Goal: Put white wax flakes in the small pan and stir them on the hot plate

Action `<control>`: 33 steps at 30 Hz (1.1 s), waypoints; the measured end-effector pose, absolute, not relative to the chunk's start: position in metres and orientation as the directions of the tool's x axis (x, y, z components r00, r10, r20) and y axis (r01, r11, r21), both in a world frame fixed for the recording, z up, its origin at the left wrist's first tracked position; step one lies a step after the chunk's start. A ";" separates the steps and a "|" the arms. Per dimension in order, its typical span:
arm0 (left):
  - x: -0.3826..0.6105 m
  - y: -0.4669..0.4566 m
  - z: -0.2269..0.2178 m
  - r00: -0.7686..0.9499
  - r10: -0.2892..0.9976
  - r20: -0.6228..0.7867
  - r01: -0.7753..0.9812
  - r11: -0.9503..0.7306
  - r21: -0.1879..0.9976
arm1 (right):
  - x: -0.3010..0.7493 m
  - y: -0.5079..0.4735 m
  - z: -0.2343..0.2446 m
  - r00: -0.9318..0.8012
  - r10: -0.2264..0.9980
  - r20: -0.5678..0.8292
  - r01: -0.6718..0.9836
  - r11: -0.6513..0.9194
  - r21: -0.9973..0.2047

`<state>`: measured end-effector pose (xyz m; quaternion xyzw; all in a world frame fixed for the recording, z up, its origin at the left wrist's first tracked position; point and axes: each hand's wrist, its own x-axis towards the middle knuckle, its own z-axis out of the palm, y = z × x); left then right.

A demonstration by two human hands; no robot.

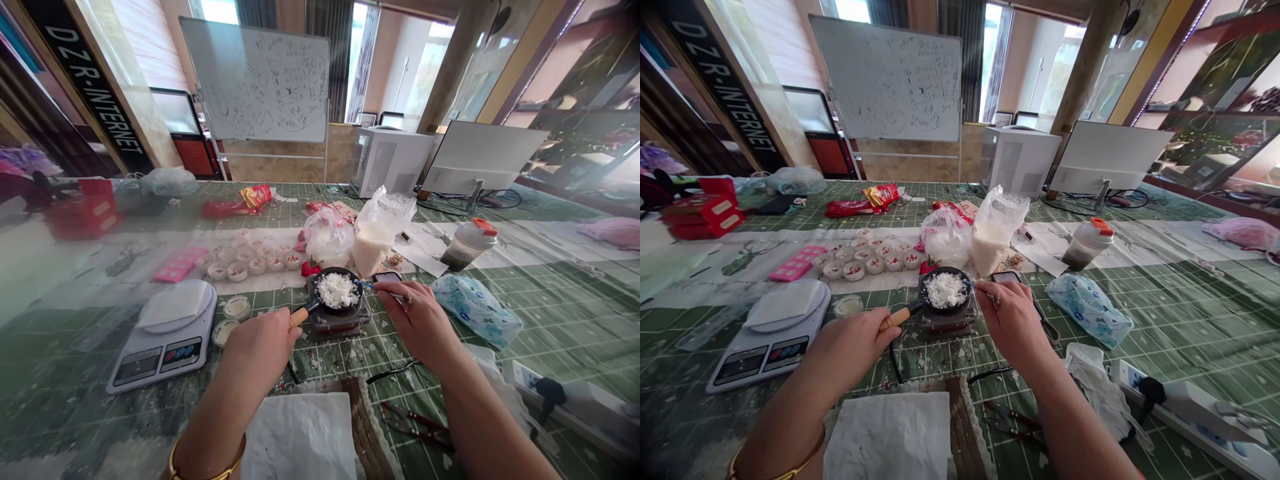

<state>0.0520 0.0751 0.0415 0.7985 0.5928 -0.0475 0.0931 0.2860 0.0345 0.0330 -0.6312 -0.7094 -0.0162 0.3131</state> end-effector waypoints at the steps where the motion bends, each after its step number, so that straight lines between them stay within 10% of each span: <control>1: 0.052 0.075 0.041 0.293 0.939 -0.180 0.955 -0.280 0.095 | 0.287 0.034 0.033 -0.010 0.891 0.454 0.909 0.197 -0.367; 33: 0.051 0.075 0.041 0.313 0.935 -0.164 0.948 -0.298 0.112 | 0.263 0.040 0.024 -0.062 0.887 0.457 0.814 0.310 -0.491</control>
